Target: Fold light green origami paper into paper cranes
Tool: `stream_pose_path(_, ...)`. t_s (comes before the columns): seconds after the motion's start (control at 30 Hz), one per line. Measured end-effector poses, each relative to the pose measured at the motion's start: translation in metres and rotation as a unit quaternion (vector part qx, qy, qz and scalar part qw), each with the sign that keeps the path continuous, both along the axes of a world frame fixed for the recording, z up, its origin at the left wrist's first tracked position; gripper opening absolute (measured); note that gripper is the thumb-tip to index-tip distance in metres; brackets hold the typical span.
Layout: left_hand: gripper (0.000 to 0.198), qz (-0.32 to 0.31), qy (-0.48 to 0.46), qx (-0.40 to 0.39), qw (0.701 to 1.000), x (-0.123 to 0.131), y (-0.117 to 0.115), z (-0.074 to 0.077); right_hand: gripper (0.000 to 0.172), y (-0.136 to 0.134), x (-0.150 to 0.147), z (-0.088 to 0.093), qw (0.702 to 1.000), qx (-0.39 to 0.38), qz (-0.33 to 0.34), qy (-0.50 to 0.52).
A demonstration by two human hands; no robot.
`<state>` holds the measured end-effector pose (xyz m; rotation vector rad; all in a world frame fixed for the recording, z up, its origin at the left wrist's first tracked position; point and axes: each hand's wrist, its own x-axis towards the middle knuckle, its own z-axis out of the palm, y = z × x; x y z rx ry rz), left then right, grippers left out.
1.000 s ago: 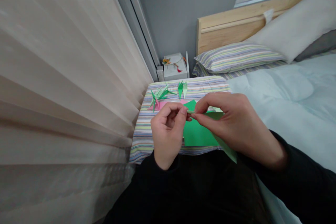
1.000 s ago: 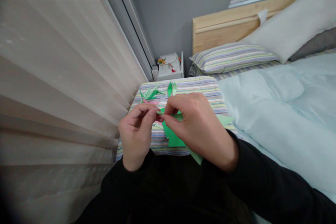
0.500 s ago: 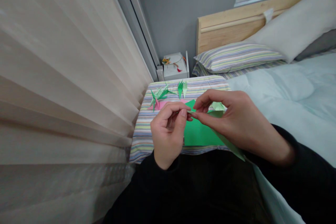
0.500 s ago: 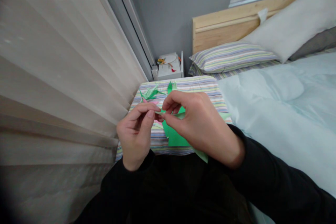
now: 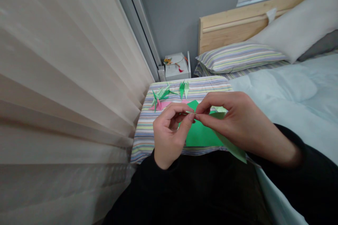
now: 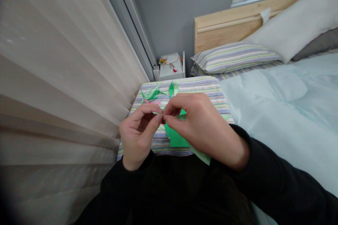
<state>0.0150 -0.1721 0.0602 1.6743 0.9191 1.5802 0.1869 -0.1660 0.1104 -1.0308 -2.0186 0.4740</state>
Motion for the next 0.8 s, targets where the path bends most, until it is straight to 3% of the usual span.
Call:
stream_pose_path(0.5, 0.009, -0.077, -0.022, 0.011, 0.997, -0.010, 0.007, 0.004, 0.020, -0.002, -0.001, 0.006, 0.998, -0.059, 0.027, 0.008)
stream_pose_path(0.8, 0.007, -0.112, -0.051, -0.009, 0.992, -0.014, 0.009, -0.001, 0.019, 0.000, 0.000, 0.005, 0.996, -0.084, 0.033, 0.014)
